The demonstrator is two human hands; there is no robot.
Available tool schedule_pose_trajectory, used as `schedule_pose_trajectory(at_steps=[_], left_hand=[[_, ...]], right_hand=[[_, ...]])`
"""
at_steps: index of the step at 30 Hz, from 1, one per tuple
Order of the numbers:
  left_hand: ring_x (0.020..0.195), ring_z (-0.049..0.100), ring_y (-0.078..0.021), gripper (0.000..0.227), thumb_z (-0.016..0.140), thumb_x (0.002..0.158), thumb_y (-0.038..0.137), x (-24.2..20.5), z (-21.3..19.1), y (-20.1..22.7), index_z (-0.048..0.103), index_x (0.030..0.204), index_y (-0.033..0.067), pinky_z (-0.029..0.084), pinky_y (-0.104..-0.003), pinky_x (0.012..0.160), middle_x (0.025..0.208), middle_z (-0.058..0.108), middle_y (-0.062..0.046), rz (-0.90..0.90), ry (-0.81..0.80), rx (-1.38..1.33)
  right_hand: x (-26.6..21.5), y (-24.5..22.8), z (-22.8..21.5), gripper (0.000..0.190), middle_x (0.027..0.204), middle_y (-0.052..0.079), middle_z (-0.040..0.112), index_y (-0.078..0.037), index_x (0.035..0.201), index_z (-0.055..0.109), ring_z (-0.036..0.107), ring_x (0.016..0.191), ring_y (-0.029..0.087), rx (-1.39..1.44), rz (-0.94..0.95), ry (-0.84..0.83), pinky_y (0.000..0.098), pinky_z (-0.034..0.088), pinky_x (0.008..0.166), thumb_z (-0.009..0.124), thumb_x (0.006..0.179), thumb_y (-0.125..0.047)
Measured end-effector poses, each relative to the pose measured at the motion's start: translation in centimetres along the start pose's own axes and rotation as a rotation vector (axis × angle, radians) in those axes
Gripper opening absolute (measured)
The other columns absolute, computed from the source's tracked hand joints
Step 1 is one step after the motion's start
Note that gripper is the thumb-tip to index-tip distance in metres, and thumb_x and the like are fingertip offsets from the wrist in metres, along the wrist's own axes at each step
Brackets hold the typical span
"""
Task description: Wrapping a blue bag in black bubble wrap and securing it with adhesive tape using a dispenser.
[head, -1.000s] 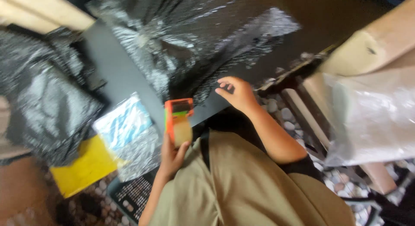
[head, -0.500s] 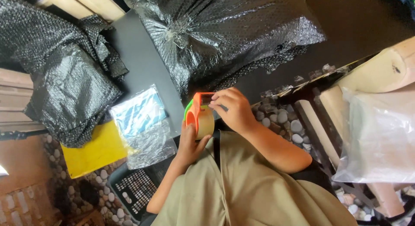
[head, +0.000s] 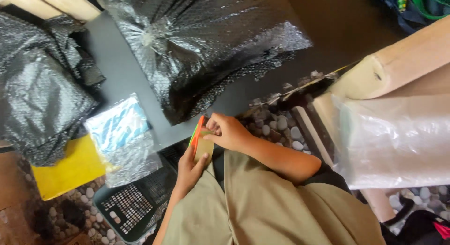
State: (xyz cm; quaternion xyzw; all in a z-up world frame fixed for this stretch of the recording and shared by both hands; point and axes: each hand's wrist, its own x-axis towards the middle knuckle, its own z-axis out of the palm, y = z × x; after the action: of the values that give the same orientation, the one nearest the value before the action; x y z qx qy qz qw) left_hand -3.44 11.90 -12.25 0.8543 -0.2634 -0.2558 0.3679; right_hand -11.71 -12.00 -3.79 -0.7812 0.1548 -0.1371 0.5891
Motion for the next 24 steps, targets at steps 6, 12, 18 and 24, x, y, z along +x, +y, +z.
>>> schedule_pose_trajectory(at_steps=[6,12,18,24], left_hand=[[0.062,0.059,-0.0208,0.042,0.095,0.073,0.027,-1.1,1.5,7.8,0.059,0.084,0.0078,0.05,-0.033,0.061,0.066,0.062,-0.011,0.137,-0.055,-0.25],[0.057,0.06,-0.0172,0.04,0.095,0.073,0.025,-0.9,3.9,9.3,0.061,0.081,0.0076,0.051,-0.028,0.057,0.063,0.066,-0.007,0.166,-0.078,-0.33],[0.056,0.055,-0.0286,0.045,0.093,0.075,0.026,-0.8,6.6,5.9,0.055,0.082,0.0032,0.046,-0.037,0.057,0.065,0.054,-0.017,0.319,-0.069,-0.245],[0.056,0.053,-0.0218,0.043,0.095,0.074,0.028,-1.6,6.4,7.6,0.057,0.077,0.0083,0.044,-0.03,0.056,0.063,0.053,-0.007,0.341,-0.064,-0.357]], right_hand=[[-1.1,2.4,-3.8,0.018,0.065,0.005,0.072,-0.009,0.081,0.068,0.072,0.062,0.024,-0.007,0.134,-0.002,0.0304,0.055,0.057,0.085,0.081,-0.015],[-2.7,0.4,-8.9,0.017,0.058,-0.001,0.072,-0.012,0.077,0.07,0.066,0.054,0.009,0.099,0.225,-0.073,0.0204,0.051,0.058,0.086,0.079,-0.014],[-3.2,-0.4,-14.9,0.013,0.061,0.005,0.073,-0.009,0.079,0.072,0.06,0.053,0.006,0.095,0.215,0.056,0.0194,0.05,0.052,0.085,0.082,-0.009],[-2.2,4.9,-16.0,0.019,0.064,0.013,0.07,0.002,0.077,0.066,0.066,0.059,0.011,0.403,0.248,0.097,0.0193,0.056,0.057,0.084,0.082,0.0]])
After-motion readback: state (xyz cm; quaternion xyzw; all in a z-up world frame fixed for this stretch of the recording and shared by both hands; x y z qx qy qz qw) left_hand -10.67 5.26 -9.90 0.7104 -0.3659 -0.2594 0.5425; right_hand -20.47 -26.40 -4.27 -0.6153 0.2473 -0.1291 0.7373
